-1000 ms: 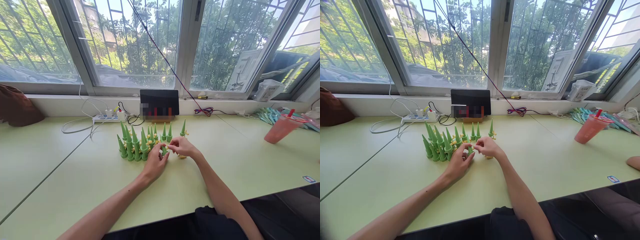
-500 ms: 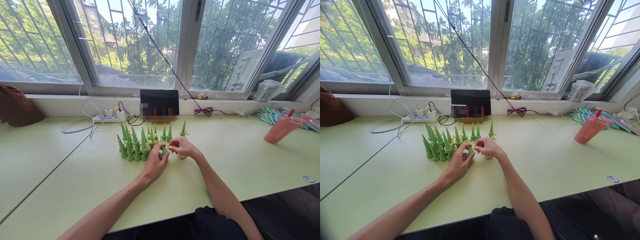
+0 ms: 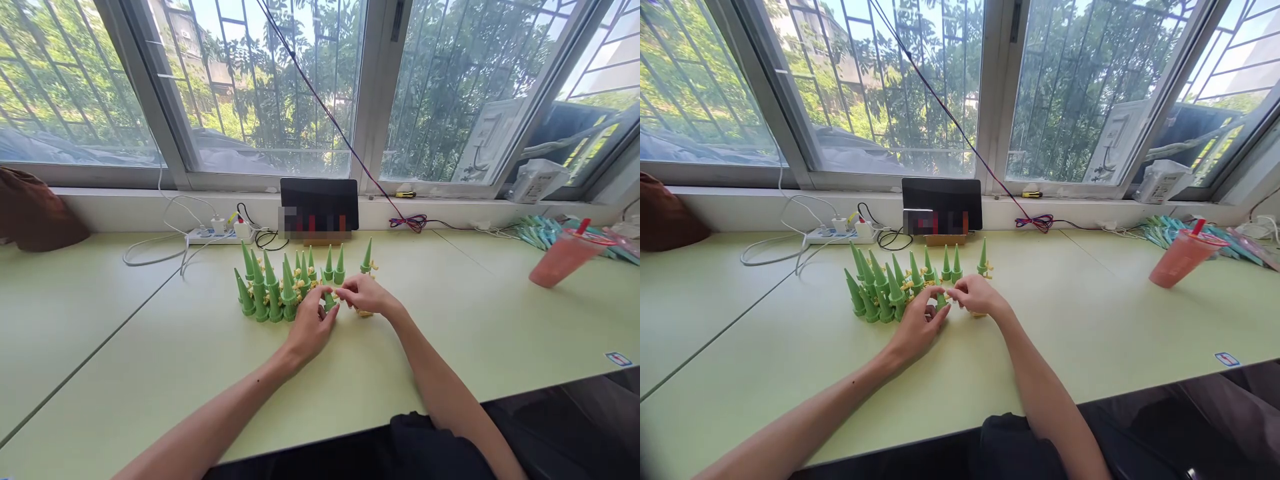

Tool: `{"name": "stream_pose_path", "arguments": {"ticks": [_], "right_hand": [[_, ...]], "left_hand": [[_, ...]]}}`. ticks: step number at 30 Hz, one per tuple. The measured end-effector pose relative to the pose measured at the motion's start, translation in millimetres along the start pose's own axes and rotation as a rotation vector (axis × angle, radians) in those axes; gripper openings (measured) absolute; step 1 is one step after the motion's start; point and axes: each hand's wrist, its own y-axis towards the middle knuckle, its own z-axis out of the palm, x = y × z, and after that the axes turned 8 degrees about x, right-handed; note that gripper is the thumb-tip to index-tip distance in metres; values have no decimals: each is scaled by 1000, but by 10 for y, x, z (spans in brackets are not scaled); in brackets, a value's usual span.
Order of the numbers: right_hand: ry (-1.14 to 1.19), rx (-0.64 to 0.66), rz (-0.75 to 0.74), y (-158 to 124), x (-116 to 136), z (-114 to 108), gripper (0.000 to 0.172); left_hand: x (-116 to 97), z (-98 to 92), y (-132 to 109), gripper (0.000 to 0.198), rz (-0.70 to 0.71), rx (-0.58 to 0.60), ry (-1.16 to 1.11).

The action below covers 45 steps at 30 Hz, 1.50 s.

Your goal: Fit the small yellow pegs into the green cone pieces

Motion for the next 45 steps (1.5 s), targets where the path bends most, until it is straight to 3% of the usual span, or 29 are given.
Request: {"name": "stream_pose_path", "arguments": {"ticks": [6, 12, 17, 28, 40, 45], "right_hand": [[-16, -5, 5, -7, 27, -2, 38], [41, 5, -33, -14, 0, -17, 20], [102, 31, -26, -13, -3, -10, 15], [-15, 18, 8, -17, 44, -2, 35], [119, 36, -42, 2, -25, -2, 15], [57, 39, -1, -18, 31, -5, 21]], "left_hand": [[21, 2, 5, 28, 3, 1, -6], [-5, -3, -1, 28, 7, -1, -26], [-19, -7, -3, 28, -17, 5, -25], [-2, -3, -2, 27, -5, 6, -27], [-21, -8, -2, 27, -20, 11, -17], [-6, 5, -8, 27, -28, 12, -16]]}}
